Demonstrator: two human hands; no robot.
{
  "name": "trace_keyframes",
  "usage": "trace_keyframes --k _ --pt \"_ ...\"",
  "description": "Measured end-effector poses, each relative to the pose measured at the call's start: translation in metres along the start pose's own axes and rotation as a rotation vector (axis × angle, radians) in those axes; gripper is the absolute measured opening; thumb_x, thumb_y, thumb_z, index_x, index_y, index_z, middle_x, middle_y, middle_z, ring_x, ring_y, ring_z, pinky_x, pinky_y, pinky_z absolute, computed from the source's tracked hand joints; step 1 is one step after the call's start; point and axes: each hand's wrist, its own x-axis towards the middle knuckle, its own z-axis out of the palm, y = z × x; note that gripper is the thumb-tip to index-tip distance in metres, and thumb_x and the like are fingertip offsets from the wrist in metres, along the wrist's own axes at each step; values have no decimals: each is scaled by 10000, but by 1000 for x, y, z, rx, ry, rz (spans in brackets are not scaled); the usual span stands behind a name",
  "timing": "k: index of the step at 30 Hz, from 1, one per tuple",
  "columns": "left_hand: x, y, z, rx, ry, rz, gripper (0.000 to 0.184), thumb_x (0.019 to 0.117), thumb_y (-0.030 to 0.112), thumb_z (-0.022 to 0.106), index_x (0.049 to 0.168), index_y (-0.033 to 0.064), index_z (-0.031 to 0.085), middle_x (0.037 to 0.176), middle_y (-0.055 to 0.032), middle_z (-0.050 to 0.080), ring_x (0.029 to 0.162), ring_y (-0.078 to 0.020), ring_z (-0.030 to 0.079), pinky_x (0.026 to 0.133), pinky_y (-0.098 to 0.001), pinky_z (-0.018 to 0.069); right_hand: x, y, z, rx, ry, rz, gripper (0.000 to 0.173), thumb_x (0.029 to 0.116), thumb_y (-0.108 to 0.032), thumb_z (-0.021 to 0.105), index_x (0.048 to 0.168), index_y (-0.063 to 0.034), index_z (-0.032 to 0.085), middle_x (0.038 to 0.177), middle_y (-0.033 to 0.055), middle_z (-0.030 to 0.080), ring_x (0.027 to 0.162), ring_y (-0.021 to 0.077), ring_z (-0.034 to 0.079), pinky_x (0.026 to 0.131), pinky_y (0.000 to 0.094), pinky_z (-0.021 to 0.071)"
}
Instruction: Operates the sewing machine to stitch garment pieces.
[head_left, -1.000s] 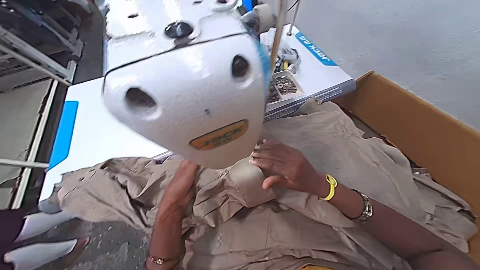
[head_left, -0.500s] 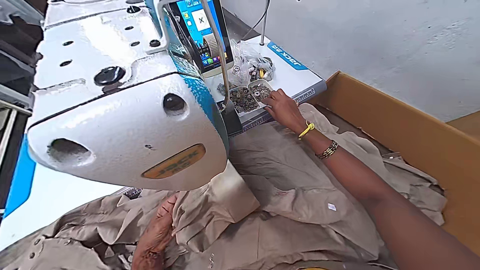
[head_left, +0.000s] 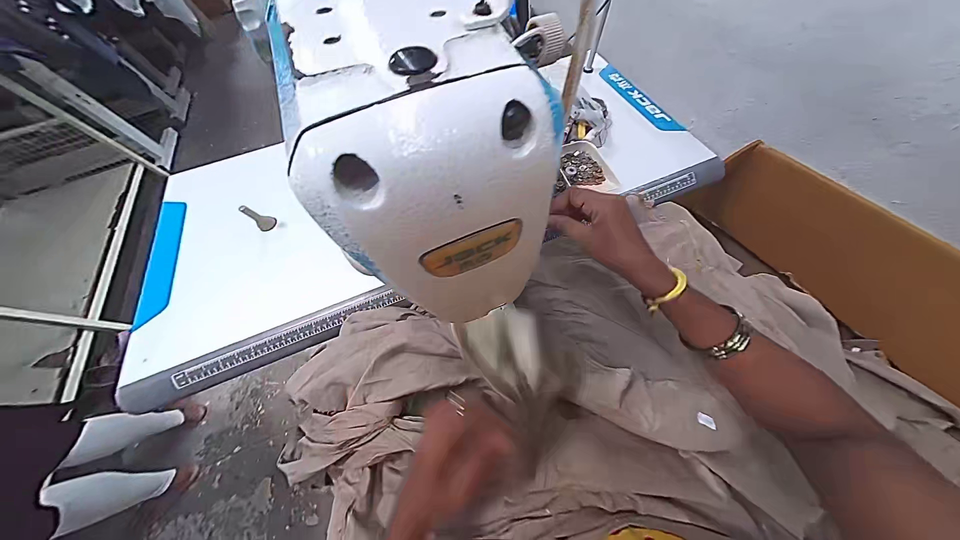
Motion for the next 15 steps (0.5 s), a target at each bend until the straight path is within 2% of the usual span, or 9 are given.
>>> trace_keyframes --k 2,3,5,6,7,9,10,13,15 --pt "-3 22 24 148 -362 195 226 1058 258 548 944 121 687 825 -31 682 772 -130 668 720 -276 560 -14 -22 22 -163 45 -374 95 923 -86 681 927 -2 725 899 119 716 824 210 706 741 367 600" --pt "-1 23 30 178 -434 209 228 1058 243 549 951 98 690 829 -62 682 774 -166 679 713 -300 572 -21 -31 33 -239 60 -551 119 924 -124 668 887 -30 729 863 112 714 814 222 705 714 353 588" --pt "4 14 32 190 -387 132 266 1065 267 525 954 80 679 815 -72 665 742 -156 663 685 -282 563 -30 -45 49 -378 37 -779 163 977 -132 609 870 -74 717 815 86 709 783 224 687 672 322 535" --pt "10 10 31 195 -345 91 263 1064 275 527 966 81 674 820 -69 662 739 -138 655 681 -261 555 -29 -49 56 -408 31 -815 161 961 -101 608 839 -76 709 778 79 692 749 225 673 633 319 511" --pt "14 9 29 211 -313 69 256 1062 278 531 975 83 672 820 -65 654 732 -129 646 668 -247 546 -28 -50 60 -392 28 -802 152 913 -80 640 788 -64 724 744 84 687 736 232 684 615 328 520" --pt "22 12 24 232 -260 59 255 1056 285 541 954 80 655 795 -59 630 710 -117 623 645 -232 524 -25 -50 55 -292 -49 -687 109 873 -96 675 783 -73 734 790 70 719 814 199 712 695 311 555" --pt "24 13 20 226 -231 53 262 1057 290 542 947 76 645 792 -54 630 712 -100 618 653 -216 519 -24 -49 46 -159 -124 -590 110 892 -126 684 812 -75 739 828 53 728 840 147 708 738 274 561" --pt "25 16 3 118 -170 -8 265 1063 290 542 1032 63 675 895 -39 698 806 -21 640 753 -157 526 -19 -48 -6 184 -375 -343 252 1006 -297 619 907 -80 701 842 -48 699 816 -29 654 740 156 545" --pt "31 15 4 123 -150 -27 261 1059 290 552 1034 64 681 882 -33 694 784 -9 627 730 -145 515 -31 -64 -25 226 -469 -316 503 1041 -538 477 1071 -81 684 1018 -23 712 1010 5 658 885 214 555"
